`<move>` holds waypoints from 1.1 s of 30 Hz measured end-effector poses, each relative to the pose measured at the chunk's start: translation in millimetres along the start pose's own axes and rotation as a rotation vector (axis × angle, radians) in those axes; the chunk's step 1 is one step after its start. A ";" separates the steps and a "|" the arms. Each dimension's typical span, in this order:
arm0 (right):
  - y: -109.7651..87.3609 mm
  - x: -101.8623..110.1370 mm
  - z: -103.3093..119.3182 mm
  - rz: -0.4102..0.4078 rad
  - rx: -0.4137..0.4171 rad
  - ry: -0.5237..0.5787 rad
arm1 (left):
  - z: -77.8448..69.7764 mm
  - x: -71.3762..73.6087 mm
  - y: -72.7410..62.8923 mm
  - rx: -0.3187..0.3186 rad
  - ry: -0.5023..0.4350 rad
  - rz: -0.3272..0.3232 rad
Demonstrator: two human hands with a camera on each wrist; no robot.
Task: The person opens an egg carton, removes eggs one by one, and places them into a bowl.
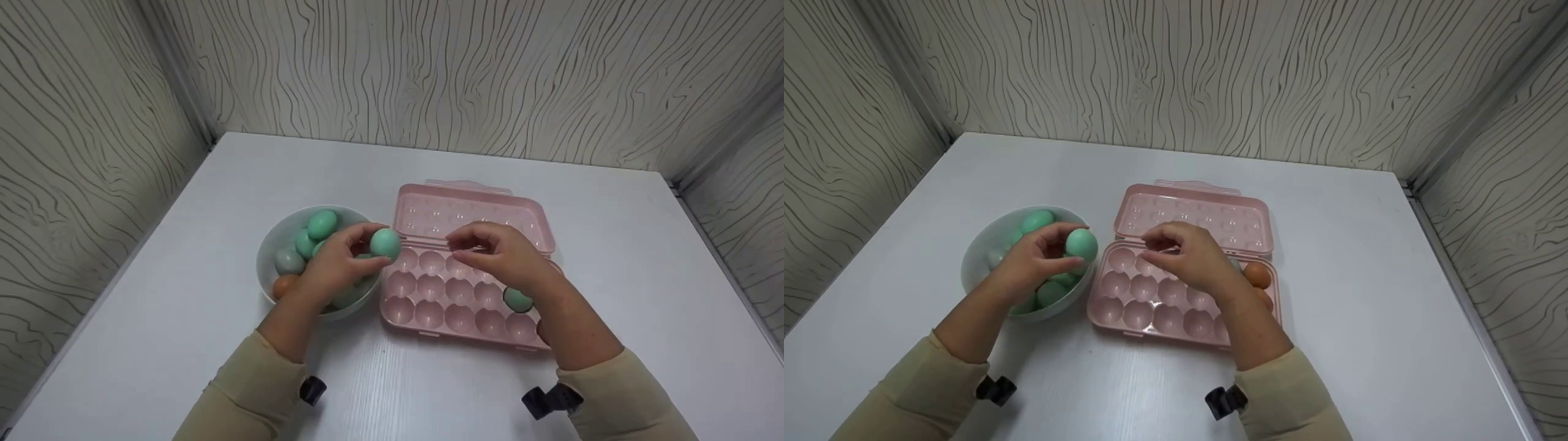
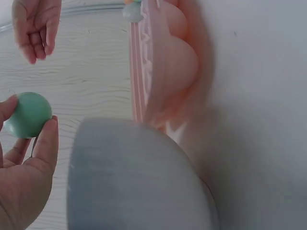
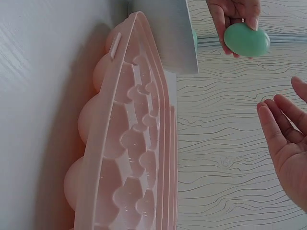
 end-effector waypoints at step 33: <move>-2.5 6.3 -8.5 -0.005 0.003 0.039 | 56.5 16.9 -10.7 0.226 0.076 -0.026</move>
Point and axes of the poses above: each hand's wrist, its own y-axis towards the middle knuckle, its own x-axis out of the back of the hand, z = x × y, the point moved 8 cm from there along y, towards the middle knuckle, and after that the axes turned 3 degrees about -y, right-handed, at the moved point
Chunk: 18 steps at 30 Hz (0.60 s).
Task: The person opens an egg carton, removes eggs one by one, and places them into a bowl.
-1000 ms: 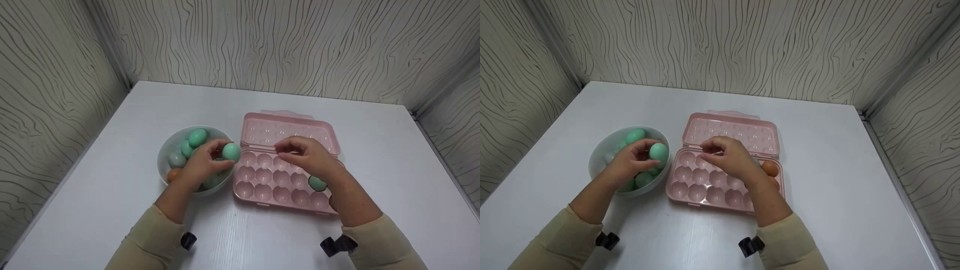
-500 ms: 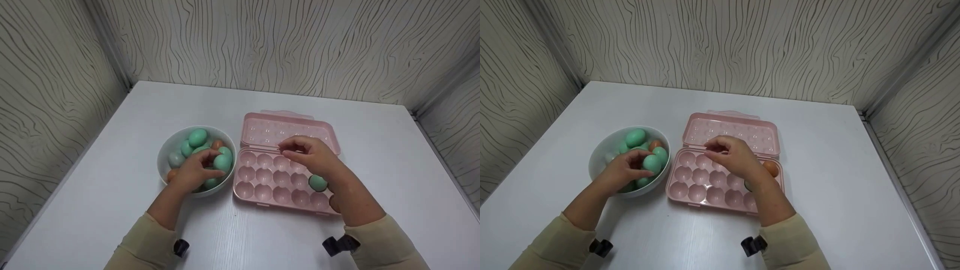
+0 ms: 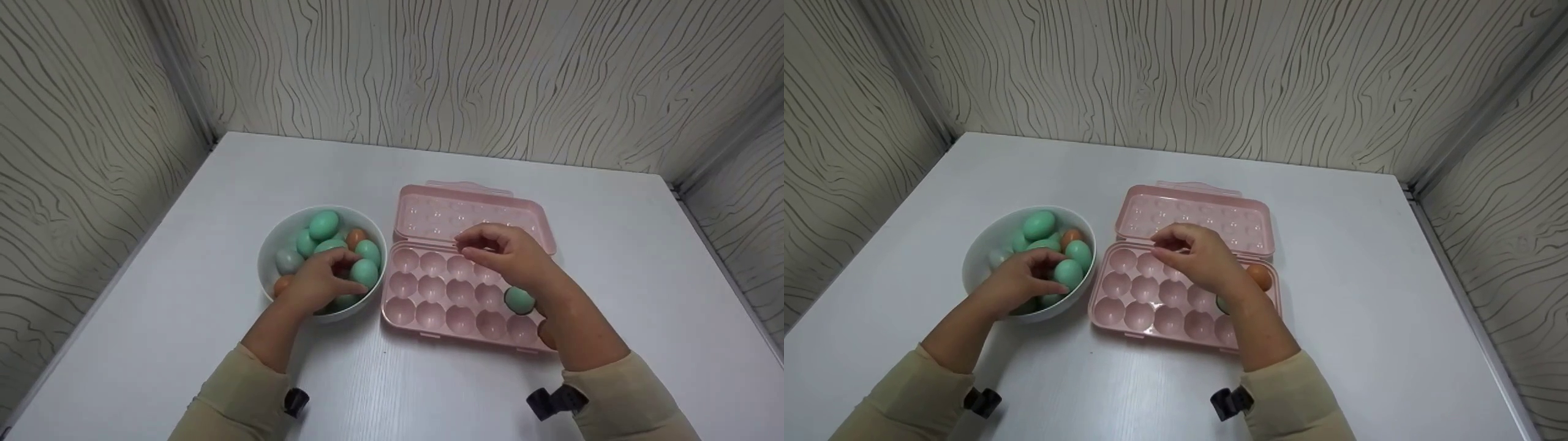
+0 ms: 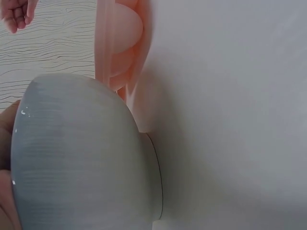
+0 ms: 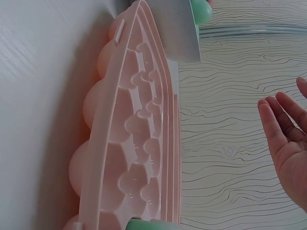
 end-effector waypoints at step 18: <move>0.6 1.5 -7.1 -0.009 -0.002 -0.043 | 1.6 5.6 -0.1 -0.005 0.085 0.027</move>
Point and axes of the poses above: each hand's wrist, its own y-axis towards the middle knuckle, its own x-axis out of the back of the hand, z = x × y, the point moved 8 cm from there along y, towards the middle knuckle, and after that the axes turned 3 degrees about -y, right-handed, at the moved point
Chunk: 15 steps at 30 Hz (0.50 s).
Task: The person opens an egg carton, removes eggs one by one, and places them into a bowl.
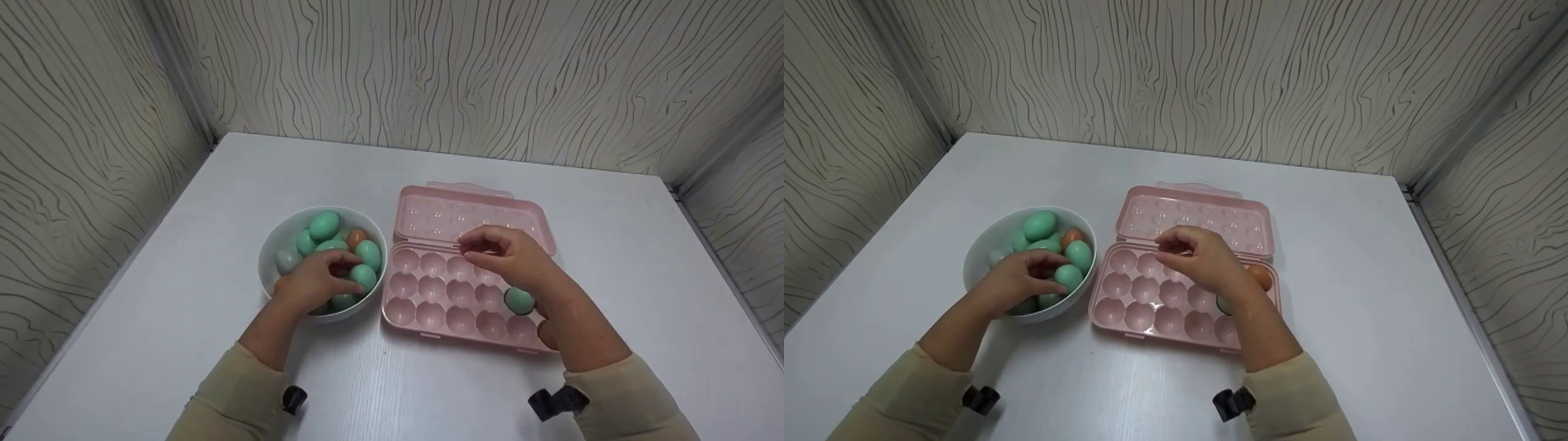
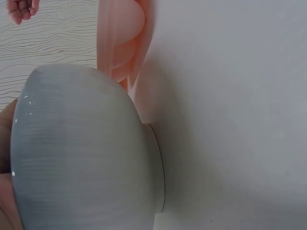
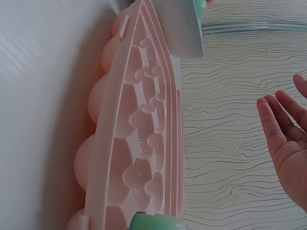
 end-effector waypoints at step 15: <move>-10.9 15.6 -13.1 -0.032 -0.064 0.023 | -22.0 12.1 1.6 -0.070 -0.213 -0.033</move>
Point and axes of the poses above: each hand's wrist, its own y-axis towards the middle knuckle, its own x-axis out of the back of the hand, z = x × y, the point moved 8 cm from there along y, towards the middle knuckle, and after that the axes turned 3 degrees about -y, right-handed, at the moved point
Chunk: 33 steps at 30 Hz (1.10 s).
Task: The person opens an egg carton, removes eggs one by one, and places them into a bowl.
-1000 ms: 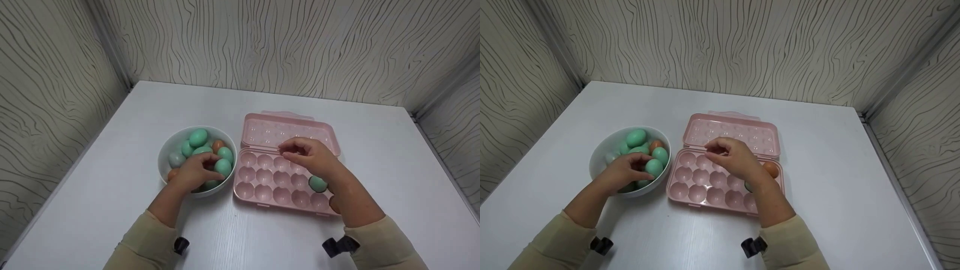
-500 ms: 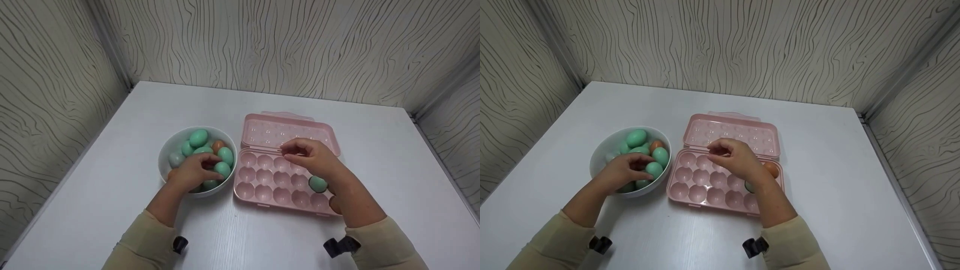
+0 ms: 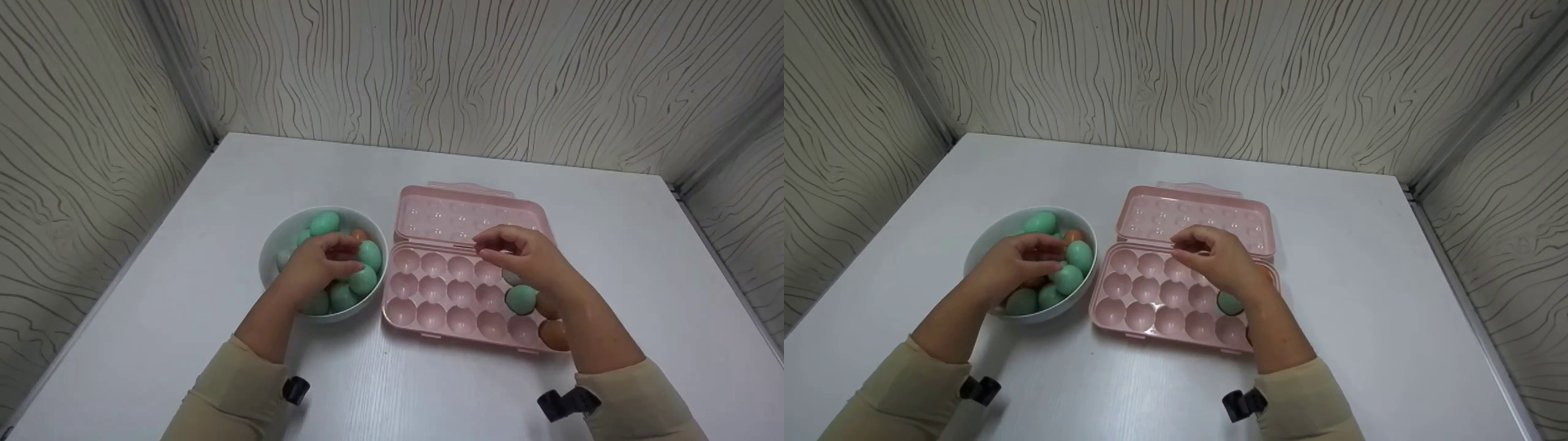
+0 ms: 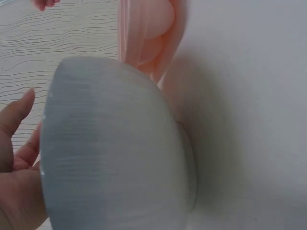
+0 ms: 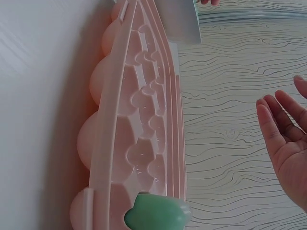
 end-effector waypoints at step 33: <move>-51.7 21.4 -112.1 -0.049 -0.109 -0.357 | -47.8 -40.7 -17.4 -0.074 -0.070 0.139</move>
Point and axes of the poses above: each hand's wrist, its own y-axis towards the middle knuckle, its own x-axis out of the back of the hand, z = x × y, the point moved 8 cm from there along y, towards the middle knuckle, and after that the axes turned 3 degrees about -y, right-handed, at the moved point
